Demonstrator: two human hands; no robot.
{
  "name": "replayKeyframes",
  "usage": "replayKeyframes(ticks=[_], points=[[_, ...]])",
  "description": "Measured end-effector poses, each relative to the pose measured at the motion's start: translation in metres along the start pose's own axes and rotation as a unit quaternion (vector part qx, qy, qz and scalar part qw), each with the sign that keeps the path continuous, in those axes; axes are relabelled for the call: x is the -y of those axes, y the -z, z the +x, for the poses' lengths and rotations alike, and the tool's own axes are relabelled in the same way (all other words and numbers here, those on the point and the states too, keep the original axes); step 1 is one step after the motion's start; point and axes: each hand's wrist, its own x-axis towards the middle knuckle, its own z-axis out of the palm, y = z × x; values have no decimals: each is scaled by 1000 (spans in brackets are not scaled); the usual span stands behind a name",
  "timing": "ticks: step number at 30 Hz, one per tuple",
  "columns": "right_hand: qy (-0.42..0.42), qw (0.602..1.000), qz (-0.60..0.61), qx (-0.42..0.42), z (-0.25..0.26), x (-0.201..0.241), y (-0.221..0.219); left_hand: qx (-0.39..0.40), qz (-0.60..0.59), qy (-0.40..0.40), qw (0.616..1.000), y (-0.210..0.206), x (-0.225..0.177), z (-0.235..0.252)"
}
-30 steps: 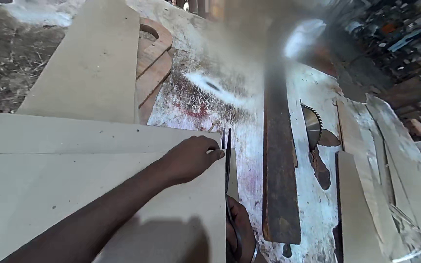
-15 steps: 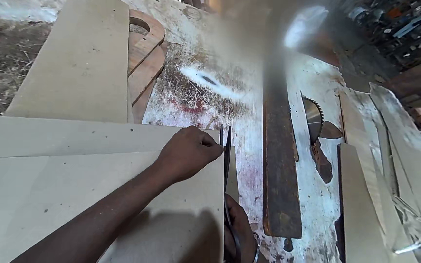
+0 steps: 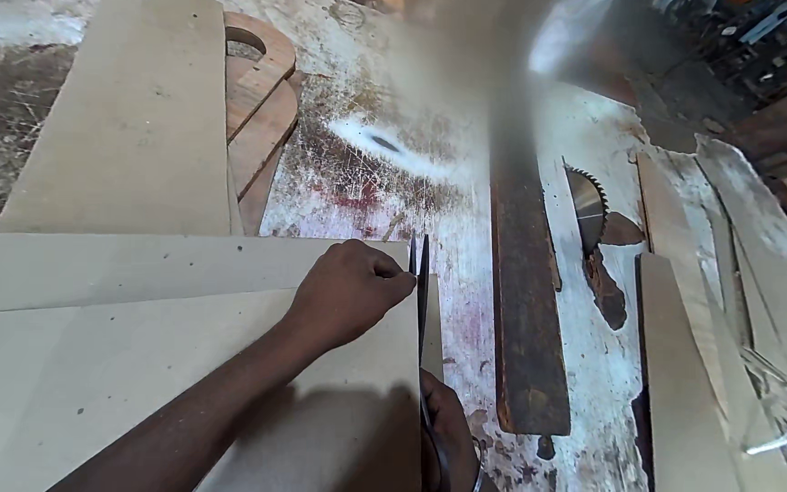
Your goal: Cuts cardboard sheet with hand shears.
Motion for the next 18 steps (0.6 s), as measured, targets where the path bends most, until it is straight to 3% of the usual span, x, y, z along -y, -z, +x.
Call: replayKeyframes(ticks=[10,15,18], points=[[6,998,61,-2,-2,7,-3,-5,-17,-24,1000,2,2,-4],[19,999,-28,-8,7,8,-1,-12,8,-50,999,0,3,-8],[45,999,-18,-12,8,3,-4,-12,3,-44,999,0,4,-8]])
